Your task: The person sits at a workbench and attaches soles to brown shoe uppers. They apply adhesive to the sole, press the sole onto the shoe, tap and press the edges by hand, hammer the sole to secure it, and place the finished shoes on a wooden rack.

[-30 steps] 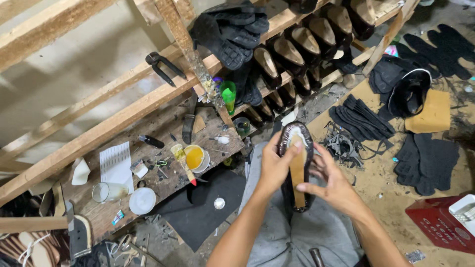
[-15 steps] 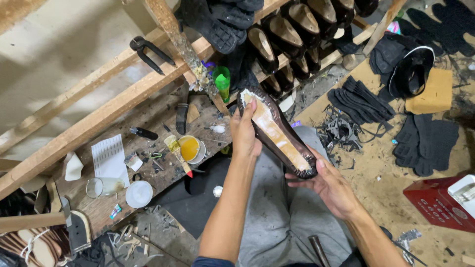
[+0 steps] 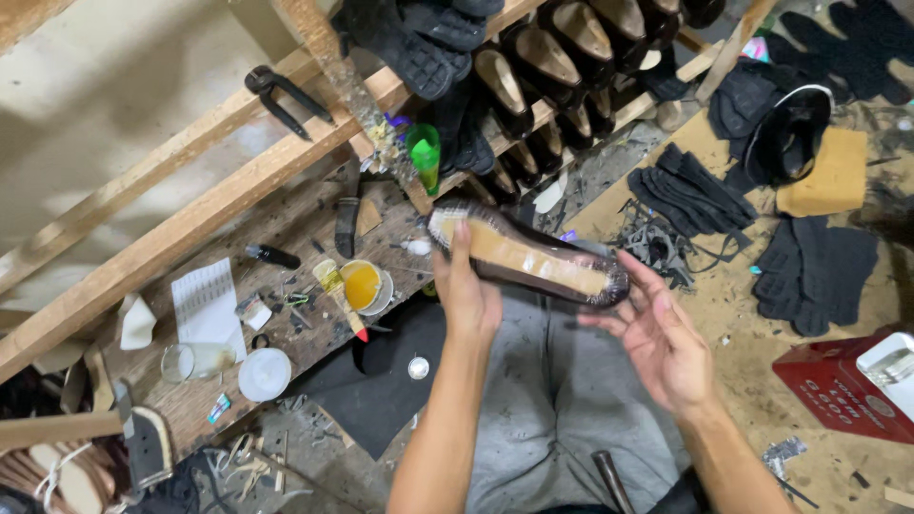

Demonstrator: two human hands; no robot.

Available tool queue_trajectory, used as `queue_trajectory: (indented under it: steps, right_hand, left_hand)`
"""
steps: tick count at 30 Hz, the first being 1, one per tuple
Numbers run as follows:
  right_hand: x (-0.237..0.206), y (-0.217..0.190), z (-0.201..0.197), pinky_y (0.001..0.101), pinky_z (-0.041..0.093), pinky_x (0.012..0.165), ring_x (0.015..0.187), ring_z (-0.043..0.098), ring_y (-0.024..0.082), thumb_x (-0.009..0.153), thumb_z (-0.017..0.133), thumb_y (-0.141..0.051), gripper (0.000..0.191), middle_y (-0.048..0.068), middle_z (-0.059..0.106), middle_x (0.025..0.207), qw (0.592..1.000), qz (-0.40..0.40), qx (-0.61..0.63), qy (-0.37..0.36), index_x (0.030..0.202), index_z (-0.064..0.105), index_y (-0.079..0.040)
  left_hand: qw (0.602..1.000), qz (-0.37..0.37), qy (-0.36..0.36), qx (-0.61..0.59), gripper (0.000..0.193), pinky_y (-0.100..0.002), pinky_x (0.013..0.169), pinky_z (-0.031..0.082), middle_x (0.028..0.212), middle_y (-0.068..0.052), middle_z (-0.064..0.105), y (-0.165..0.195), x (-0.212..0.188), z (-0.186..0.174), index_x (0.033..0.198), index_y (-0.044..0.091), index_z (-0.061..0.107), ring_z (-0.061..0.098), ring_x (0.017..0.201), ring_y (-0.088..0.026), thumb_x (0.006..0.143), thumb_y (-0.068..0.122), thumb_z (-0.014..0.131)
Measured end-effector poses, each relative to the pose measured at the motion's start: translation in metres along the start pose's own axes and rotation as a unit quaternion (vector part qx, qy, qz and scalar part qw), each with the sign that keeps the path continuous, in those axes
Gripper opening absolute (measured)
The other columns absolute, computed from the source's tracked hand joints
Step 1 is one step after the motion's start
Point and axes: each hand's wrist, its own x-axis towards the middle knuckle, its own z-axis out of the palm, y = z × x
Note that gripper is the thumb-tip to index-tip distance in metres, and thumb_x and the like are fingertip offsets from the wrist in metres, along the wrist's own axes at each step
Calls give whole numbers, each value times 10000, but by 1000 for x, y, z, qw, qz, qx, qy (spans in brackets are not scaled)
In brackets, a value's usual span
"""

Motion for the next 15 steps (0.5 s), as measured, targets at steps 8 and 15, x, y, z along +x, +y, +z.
queue_trajectory:
  steps: [8, 15]
  right_hand:
    - [-82, -25, -97, 359, 464, 1073, 1211, 600, 214, 766, 902, -378, 438, -22, 666, 1198, 695, 116, -678, -212, 1117, 707, -203]
    - [-138, 19, -113, 412, 493, 964, 1197, 622, 348, 790, 847, -312, 446, 134, 706, 1209, 676, -73, -640, -357, 1176, 687, -156]
  left_hand:
    - [998, -8, 33, -48, 286, -390, 1012, 511, 1083, -21, 698, -32, -8, -55, 1155, 87, 636, 650, 1062, -176, 881, 79, 718]
    - [999, -20, 21, -28, 269, -377, 986, 524, 1074, -54, 706, -33, -2, -73, 1145, 50, 644, 668, 1038, -187, 892, -9, 714]
